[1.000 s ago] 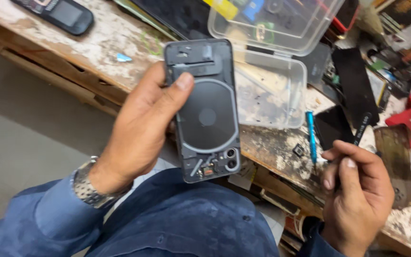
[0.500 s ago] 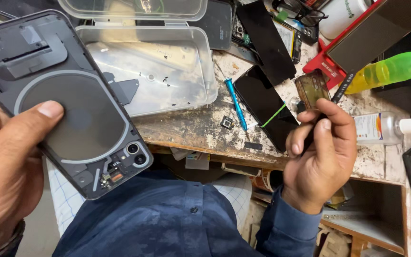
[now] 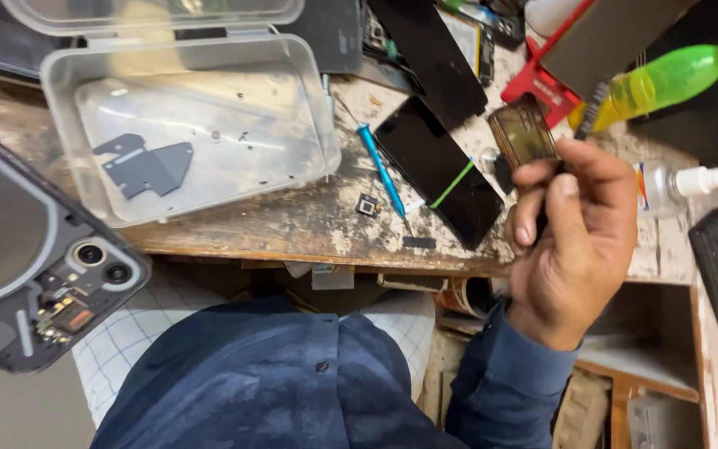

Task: The person disassembles the back of a smartphone using a screwdriver and tweezers. They remove screws, lift a metal shield, and detach a small black component from the upper interior. The person then places the removed parts into a plastic container and reattaches the component to the phone.

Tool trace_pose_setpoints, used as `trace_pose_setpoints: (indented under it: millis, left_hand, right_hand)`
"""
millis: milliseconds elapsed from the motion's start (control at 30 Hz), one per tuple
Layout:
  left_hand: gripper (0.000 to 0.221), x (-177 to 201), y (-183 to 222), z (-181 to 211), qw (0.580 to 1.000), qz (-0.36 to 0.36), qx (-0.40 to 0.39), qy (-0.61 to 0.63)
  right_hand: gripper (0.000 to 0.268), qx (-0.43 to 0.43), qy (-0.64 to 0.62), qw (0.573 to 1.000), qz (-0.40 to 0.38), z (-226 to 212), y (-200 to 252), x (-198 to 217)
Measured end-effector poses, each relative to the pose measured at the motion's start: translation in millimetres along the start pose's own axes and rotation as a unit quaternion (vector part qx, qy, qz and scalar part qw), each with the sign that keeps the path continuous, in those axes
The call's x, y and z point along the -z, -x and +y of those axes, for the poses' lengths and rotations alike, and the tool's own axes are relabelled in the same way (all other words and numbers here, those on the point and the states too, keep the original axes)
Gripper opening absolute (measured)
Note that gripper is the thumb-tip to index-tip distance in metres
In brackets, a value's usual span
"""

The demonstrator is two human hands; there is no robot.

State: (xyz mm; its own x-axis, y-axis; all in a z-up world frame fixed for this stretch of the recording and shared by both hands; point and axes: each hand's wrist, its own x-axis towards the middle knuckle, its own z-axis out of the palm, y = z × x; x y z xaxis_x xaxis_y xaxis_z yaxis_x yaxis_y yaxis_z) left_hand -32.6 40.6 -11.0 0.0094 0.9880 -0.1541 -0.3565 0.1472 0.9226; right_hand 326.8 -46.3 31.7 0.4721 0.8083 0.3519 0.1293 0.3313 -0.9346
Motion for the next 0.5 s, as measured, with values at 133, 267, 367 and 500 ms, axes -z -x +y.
trace_pose_setpoints:
  millis: [133,267,367,500]
  left_hand:
    - [0.027,-3.6,0.9,-3.7,1.0,-0.014,0.0,-0.003]
    - [0.032,11.9,3.1,4.5,1.0,-0.001,-0.025,-0.013]
    - [0.036,22.9,8.1,33.6,0.998,0.011,-0.06,-0.03]
    - [0.043,23.7,15.1,58.3,0.998,-0.003,-0.053,-0.017]
  right_hand:
    - [0.013,-0.058,0.157,0.982,-0.082,-22.8,-0.9,-16.2]
    - [0.018,-0.035,0.356,0.918,-0.17,-25.1,-10.0,-47.3]
    - [0.02,0.096,0.45,0.862,-0.213,-19.1,-19.2,-78.4]
    - [0.023,0.102,0.508,0.835,-0.187,-10.8,-20.4,-105.2]
